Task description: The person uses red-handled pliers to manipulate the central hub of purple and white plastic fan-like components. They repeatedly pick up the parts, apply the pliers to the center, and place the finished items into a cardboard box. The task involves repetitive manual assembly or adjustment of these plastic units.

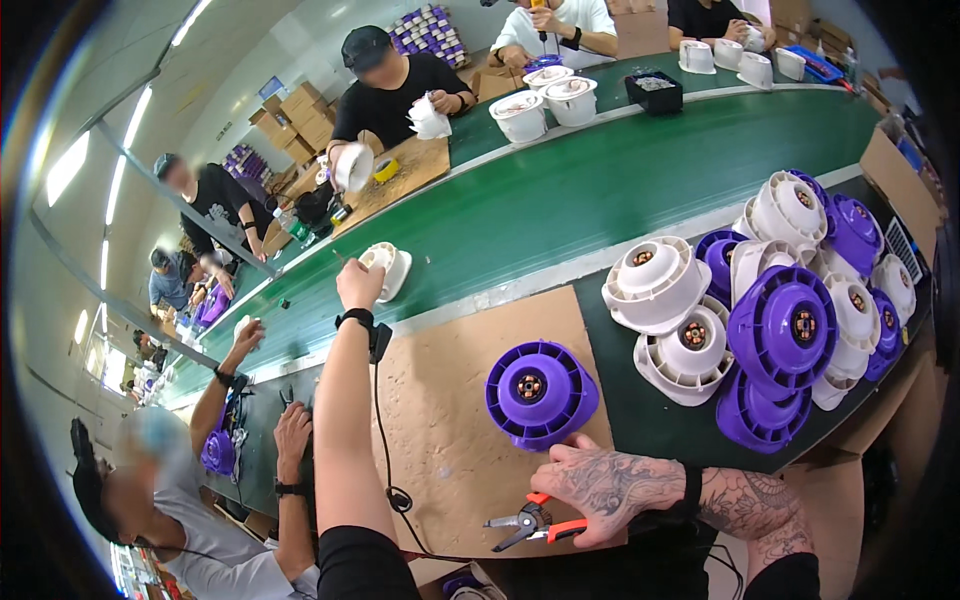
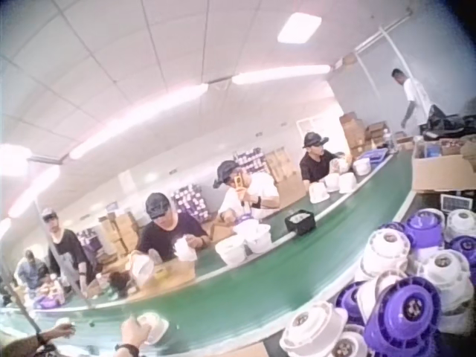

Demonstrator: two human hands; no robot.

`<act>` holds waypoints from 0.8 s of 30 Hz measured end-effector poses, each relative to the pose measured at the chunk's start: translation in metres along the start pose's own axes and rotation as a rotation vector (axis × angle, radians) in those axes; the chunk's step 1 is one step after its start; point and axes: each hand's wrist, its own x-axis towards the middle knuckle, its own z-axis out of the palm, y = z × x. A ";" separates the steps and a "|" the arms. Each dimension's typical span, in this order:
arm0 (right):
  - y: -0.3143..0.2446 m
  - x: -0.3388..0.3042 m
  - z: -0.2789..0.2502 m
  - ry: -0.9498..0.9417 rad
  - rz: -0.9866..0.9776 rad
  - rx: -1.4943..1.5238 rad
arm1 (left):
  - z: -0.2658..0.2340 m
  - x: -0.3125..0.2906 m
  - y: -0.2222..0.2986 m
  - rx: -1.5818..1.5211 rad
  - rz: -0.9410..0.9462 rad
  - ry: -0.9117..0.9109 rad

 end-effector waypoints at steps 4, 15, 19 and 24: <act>-0.002 0.000 -0.001 -0.018 0.012 -0.026 | 0.010 0.015 -0.012 -0.134 -0.126 -0.530; -0.007 0.001 -0.010 -0.039 0.043 0.009 | 0.063 0.051 -0.061 -0.281 -0.036 -0.324; 0.000 0.001 -0.006 -0.036 0.066 0.025 | 0.071 0.031 -0.023 -0.180 -0.007 -0.420; -0.001 0.003 -0.002 -0.027 0.041 0.055 | 0.065 0.021 -0.034 -0.284 0.016 -0.187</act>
